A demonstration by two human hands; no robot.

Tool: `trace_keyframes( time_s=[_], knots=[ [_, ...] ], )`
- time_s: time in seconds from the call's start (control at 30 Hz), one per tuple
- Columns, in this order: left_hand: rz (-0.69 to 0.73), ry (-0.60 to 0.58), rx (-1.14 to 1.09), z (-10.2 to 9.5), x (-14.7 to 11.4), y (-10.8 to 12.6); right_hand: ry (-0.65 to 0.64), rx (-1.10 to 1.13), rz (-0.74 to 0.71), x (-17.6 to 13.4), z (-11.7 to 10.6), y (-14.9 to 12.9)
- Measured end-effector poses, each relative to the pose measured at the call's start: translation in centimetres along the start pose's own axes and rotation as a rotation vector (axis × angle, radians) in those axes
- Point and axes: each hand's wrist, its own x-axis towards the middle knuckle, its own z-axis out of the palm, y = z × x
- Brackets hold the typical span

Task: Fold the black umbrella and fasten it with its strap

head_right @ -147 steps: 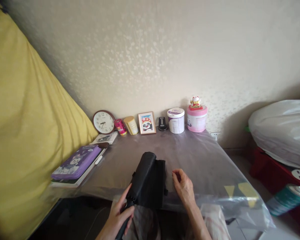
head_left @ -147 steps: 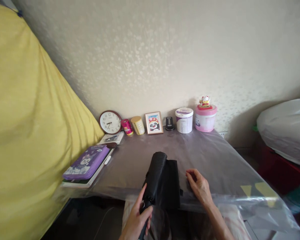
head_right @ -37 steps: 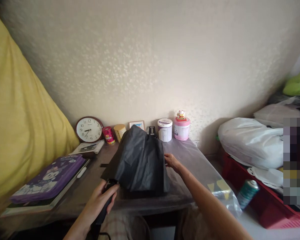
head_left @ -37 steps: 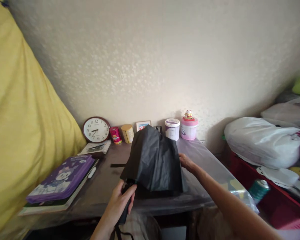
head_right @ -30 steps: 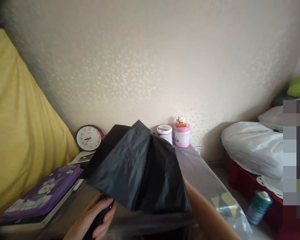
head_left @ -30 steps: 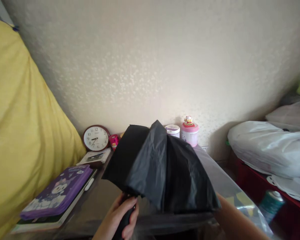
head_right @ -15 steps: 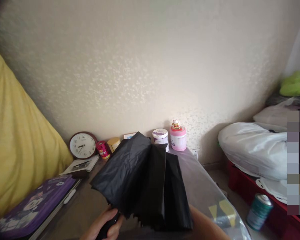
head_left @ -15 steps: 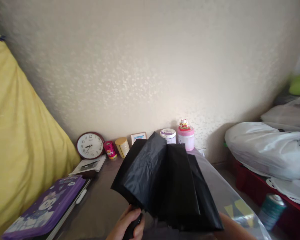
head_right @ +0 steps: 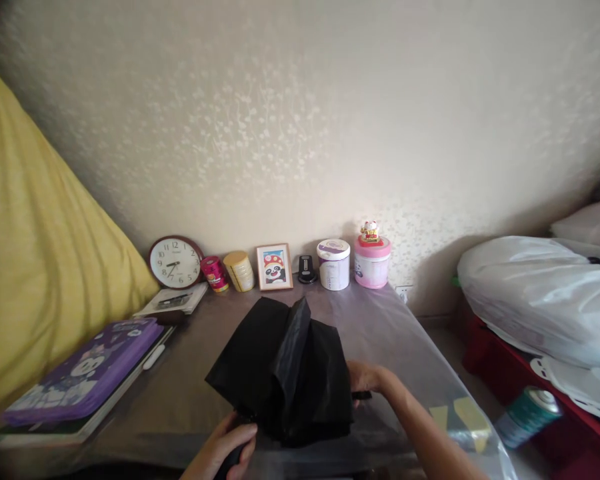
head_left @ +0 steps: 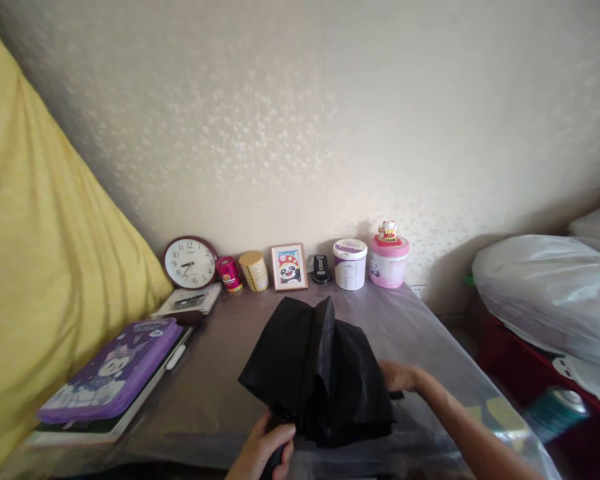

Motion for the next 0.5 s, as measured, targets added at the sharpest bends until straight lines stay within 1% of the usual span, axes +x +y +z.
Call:
trace_keyframes(
  time_s=[0.07,0.17,0.3,0.5],
  knots=[
    [-0.015,-0.002,-0.040,0.1,-0.1,-0.5,-0.059,-0.035,0.102,-0.4,-0.5,-0.1],
    [-0.047,-0.026,-0.100,0.4,-0.4,-0.8,-0.113,-0.129,0.194,-0.9,-1.3,0.0],
    [-0.090,-0.053,-0.139,0.8,-0.9,-1.4,-0.083,-0.234,0.323,-0.5,-2.0,1.3],
    [-0.056,0.004,-0.057,0.9,-1.1,-2.4,-0.068,-0.247,0.371,0.8,-2.8,3.5]
  ],
)
